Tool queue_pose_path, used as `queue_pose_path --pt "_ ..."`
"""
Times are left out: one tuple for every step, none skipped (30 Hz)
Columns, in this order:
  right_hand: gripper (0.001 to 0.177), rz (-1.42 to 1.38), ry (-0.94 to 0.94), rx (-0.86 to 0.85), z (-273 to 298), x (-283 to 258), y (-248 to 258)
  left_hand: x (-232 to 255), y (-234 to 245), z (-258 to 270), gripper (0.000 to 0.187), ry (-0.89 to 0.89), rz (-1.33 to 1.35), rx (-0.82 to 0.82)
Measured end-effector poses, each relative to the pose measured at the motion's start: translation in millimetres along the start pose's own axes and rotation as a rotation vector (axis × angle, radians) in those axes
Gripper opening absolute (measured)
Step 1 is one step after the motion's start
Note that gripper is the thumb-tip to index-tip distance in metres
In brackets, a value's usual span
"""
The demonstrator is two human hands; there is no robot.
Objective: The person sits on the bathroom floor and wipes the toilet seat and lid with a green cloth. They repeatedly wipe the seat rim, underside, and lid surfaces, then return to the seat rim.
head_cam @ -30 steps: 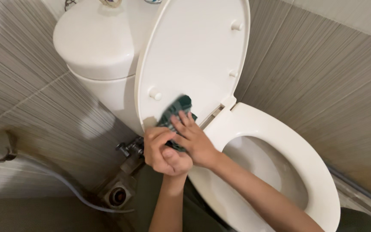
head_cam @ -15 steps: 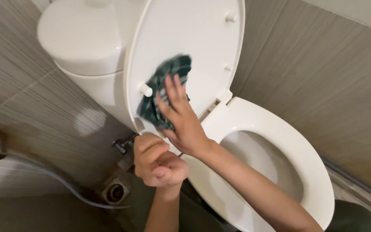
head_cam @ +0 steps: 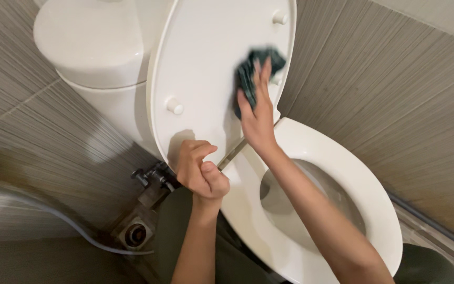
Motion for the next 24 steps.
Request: queue_pose_path --pt "0.065 0.020 0.046 0.009 -12 -12 -1 -1 0 0 0.045 0.006 -0.002 0.000" --pt "0.068 0.041 0.092 0.018 -19 -24 -3 -2 0 1 0.045 0.013 -0.005 0.000" --pt "0.070 0.068 0.159 0.003 -19 -37 -10 -3 1 1 0.046 0.016 -0.005 0.002" --pt "0.072 0.095 0.225 -0.012 -16 -49 -18 -3 2 0 0.046 0.018 -0.006 0.004" --pt "0.075 0.125 0.292 -0.031 -10 -56 -22 -3 3 1 0.046 0.023 -0.004 0.008" --pt "0.080 0.131 0.309 -0.086 2 -58 -24 -3 3 1 0.047 0.024 -0.003 0.005" --pt "0.086 0.136 0.329 -0.141 17 -59 -26 -2 3 1 0.047 0.024 0.001 0.003" --pt "0.092 0.141 0.350 -0.196 33 -57 -30 -2 3 1 0.048 0.025 0.005 0.001" --pt "0.090 0.112 0.334 -0.195 47 -53 -31 -2 3 1 0.048 0.027 0.002 0.003" --pt "0.088 0.084 0.319 -0.194 58 -47 -32 -2 4 0 0.048 0.029 -0.002 0.005" --pt "0.085 0.089 0.255 -0.170 64 -37 -32 -2 5 -1 0.047 0.028 -0.005 0.008" --pt "0.082 0.095 0.191 -0.147 68 -27 -31 -2 5 -1 0.047 0.016 -0.005 0.012" --pt "0.080 0.102 0.127 -0.126 69 -18 -28 -2 4 -1 0.046 0.005 -0.005 0.018" --pt "0.080 0.025 0.042 -0.095 64 -7 -25 -3 4 -1 0.046 -0.005 -0.005 0.025" --pt "0.080 -0.050 -0.052 -0.067 54 5 -22 -4 4 1 0.046 0.012 0.000 0.023" --pt "0.080 -0.126 -0.145 -0.039 41 14 -18 -5 4 3 0.045 0.029 0.005 0.021" --pt "0.078 -0.078 -0.227 0.014 23 22 -11 -6 4 4 0.045 0.040 0.011 0.019" --pt "0.077 -0.031 -0.309 0.067 2 26 -3 -6 5 4 0.045 0.029 0.010 0.012" --pt "0.066 -0.020 -0.235 0.131 -24 22 4 -6 5 3 0.044 0.015 0.011 0.006" --pt "0.056 -0.010 -0.159 0.192 -40 14 10 -6 5 2 0.044 0.000 0.012 0.000" --pt "0.060 -0.081 -0.274 0.179 -47 13 12 -6 5 2 0.044 0.001 0.005 -0.002" --pt "0.063 -0.154 -0.388 0.163 -56 13 12 -6 5 2 0.044 0.001 -0.001 -0.004" --pt "0.066 -0.229 -0.502 0.144 -60 14 10 -6 6 2 0.044 0.002 -0.009 -0.008" --pt "0.064 -0.173 -0.428 0.145 -60 9 11 -7 6 2 0.045 0.014 -0.015 -0.013"
Point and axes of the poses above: each hand's wrist, its own z-axis away from the middle knuckle, its own y-axis out of the back of the hand, x = y × z, the point moved 4 cm from there along -z, towards the middle knuckle, and after that the axes turned 8 degrees about z, right-handed, at the moved point
